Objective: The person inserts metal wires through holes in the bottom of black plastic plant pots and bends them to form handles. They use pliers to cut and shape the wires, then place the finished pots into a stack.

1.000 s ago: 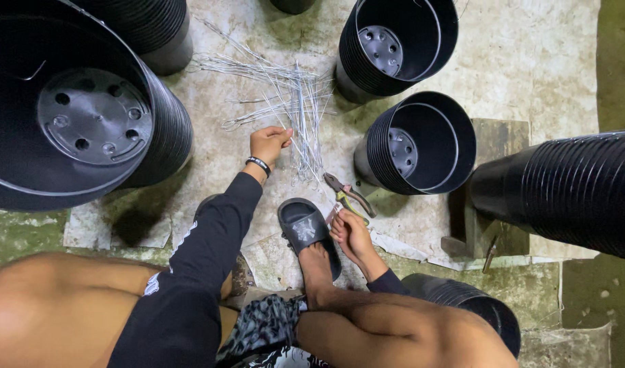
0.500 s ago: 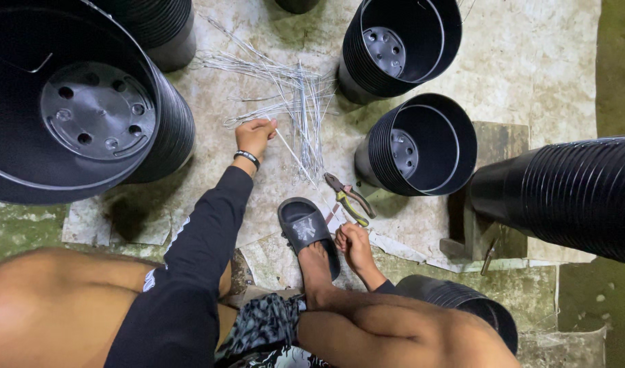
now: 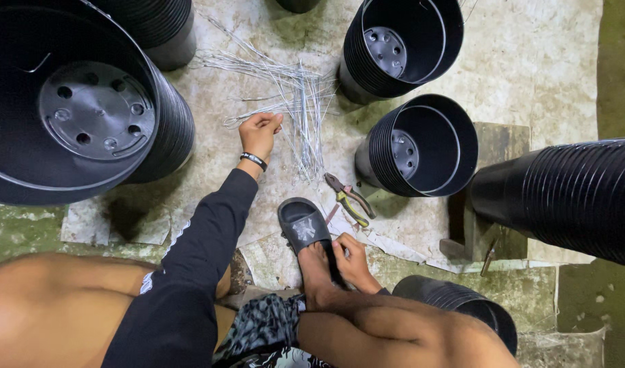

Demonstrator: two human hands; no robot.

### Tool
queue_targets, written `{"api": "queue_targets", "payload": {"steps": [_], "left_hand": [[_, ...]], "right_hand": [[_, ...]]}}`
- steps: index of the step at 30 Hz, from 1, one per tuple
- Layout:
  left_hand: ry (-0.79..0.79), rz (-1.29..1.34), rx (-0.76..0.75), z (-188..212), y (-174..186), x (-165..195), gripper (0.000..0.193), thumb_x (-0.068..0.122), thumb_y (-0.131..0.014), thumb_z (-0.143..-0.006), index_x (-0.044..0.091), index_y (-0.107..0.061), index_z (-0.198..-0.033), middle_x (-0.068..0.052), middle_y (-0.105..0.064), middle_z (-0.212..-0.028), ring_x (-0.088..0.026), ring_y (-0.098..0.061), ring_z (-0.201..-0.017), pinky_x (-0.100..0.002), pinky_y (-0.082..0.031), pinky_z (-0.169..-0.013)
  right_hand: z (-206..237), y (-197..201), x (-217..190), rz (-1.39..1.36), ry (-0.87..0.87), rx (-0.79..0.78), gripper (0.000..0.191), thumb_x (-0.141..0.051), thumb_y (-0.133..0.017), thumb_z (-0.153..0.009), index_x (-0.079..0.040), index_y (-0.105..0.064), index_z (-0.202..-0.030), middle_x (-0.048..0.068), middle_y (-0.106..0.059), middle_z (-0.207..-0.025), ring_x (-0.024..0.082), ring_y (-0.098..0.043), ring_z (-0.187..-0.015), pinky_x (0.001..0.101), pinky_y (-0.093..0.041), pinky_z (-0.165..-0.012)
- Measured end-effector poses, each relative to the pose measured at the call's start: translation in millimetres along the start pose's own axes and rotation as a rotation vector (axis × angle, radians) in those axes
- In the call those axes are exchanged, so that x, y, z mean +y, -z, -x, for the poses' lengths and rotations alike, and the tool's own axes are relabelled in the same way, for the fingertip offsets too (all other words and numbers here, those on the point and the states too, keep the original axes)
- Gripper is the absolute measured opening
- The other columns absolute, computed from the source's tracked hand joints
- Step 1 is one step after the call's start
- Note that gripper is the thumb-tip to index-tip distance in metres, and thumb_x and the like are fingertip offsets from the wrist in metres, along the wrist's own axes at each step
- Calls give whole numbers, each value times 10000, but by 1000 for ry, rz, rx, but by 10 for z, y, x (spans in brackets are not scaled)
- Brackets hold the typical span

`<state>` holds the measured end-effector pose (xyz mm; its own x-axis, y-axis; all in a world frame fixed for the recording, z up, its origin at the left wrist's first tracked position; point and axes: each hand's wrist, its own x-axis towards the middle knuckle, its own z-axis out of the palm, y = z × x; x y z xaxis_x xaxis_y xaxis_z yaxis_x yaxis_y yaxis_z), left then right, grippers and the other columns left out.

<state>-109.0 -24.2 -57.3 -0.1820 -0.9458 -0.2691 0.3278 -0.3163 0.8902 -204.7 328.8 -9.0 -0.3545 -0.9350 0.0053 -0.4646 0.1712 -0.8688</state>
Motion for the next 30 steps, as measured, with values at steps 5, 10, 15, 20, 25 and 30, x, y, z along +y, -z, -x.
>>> {"api": "queue_targets", "payload": {"steps": [5,10,15,20,25,30], "left_hand": [[-8,33,43,17,-67,-18,149,41,-838,-859,-19,-707,-897,-73,-726,-793,-109,-648,-648,-246,-538,-637],[26,211,116,95,-200,-43,158,15,-828,-837,-35,-710,-931,-79,-748,-832,-120,-668,-669,-251,-544,-633],[45,255,108,109,-216,-25,161,14,-801,-862,-52,-711,-978,-84,-745,-854,-131,-674,-704,-255,-541,-652],[-44,273,90,107,-245,-57,139,12,-768,-892,-61,-704,-992,-77,-733,-838,-127,-658,-700,-267,-524,-650],[-89,144,85,106,-222,-28,129,23,-773,-909,-64,-715,-986,-80,-721,-810,-117,-648,-696,-262,-510,-645],[-50,123,-33,128,-297,65,128,47,-771,-904,-39,-717,-982,-75,-744,-837,-110,-669,-701,-247,-543,-661]], "right_hand": [[-17,5,-61,306,230,-10,86,-52,-660,-913,13,-604,-919,171,-591,-858,364,-589,-806,421,-476,-714],[43,-122,-24,380,299,-96,205,-56,-657,-885,30,-604,-1064,193,-603,-939,378,-600,-870,433,-500,-753],[59,-222,82,402,296,-149,255,-69,-659,-886,32,-591,-1109,203,-601,-975,387,-595,-899,444,-496,-779],[40,-241,100,407,293,-168,304,-83,-661,-886,35,-579,-1154,213,-599,-1011,396,-591,-929,454,-492,-805],[28,-249,109,405,271,-174,353,-96,-663,-887,37,-566,-1199,223,-596,-1047,405,-586,-958,465,-487,-831],[45,-276,137,401,248,-181,402,-110,-665,-888,39,-553,-1244,233,-594,-1083,414,-581,-988,476,-483,-856]]}}
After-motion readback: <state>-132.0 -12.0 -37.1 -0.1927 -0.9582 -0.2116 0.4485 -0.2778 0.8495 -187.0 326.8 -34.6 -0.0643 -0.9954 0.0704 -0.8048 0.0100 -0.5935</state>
